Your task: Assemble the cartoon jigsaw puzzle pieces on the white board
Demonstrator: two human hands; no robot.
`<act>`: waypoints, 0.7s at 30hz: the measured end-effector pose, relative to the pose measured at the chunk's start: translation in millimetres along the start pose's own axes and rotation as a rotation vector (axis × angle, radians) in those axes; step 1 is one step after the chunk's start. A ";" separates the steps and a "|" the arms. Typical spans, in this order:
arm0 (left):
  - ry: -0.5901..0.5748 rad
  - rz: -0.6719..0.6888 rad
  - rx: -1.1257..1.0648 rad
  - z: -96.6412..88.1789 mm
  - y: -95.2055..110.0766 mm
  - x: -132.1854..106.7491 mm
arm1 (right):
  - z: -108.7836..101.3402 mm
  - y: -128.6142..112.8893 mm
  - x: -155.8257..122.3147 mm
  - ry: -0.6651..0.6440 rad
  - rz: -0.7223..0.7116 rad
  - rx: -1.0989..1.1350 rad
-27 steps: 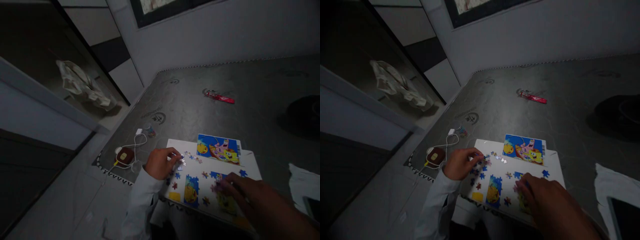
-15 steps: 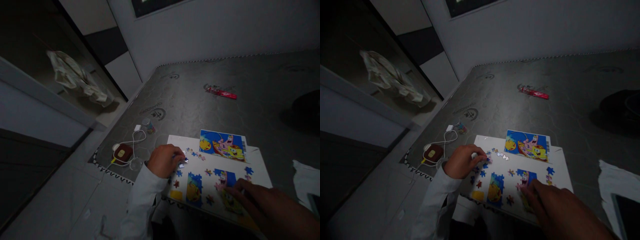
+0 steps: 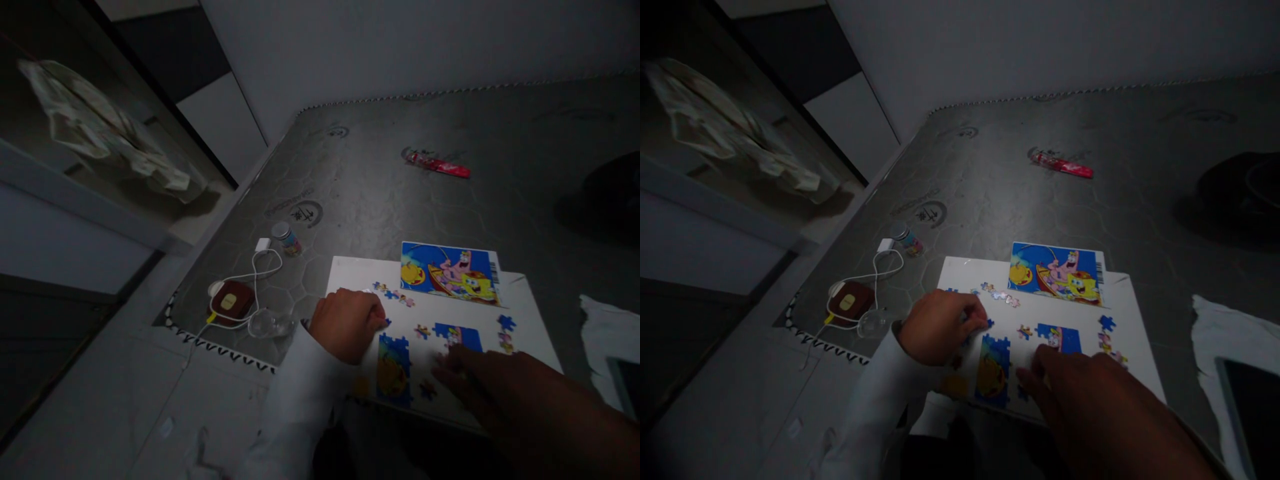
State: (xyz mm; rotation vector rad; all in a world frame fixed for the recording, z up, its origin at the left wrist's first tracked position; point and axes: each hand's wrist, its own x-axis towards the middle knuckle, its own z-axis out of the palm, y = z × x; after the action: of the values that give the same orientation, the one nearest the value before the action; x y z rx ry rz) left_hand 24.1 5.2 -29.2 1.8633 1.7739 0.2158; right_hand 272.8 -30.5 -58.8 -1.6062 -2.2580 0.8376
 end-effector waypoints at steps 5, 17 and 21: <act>-0.081 -0.023 0.033 -0.4 3.4 1.6 | 0.9 2.1 5.2 -0.039 0.037 -0.026; -0.139 -0.074 0.128 -6.2 8.1 2.1 | -7.3 -25.5 11.0 -0.074 -0.039 -0.102; -0.045 -0.078 0.152 -11.2 1.5 -2.0 | -14.4 -30.9 11.8 -0.119 -0.079 -0.141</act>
State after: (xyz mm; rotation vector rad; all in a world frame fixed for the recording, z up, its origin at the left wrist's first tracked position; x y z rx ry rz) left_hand 19.8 6.3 -18.6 1.8824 1.8736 0.0091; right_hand 251.7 -22.2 -30.8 -1.5504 -2.4966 0.7895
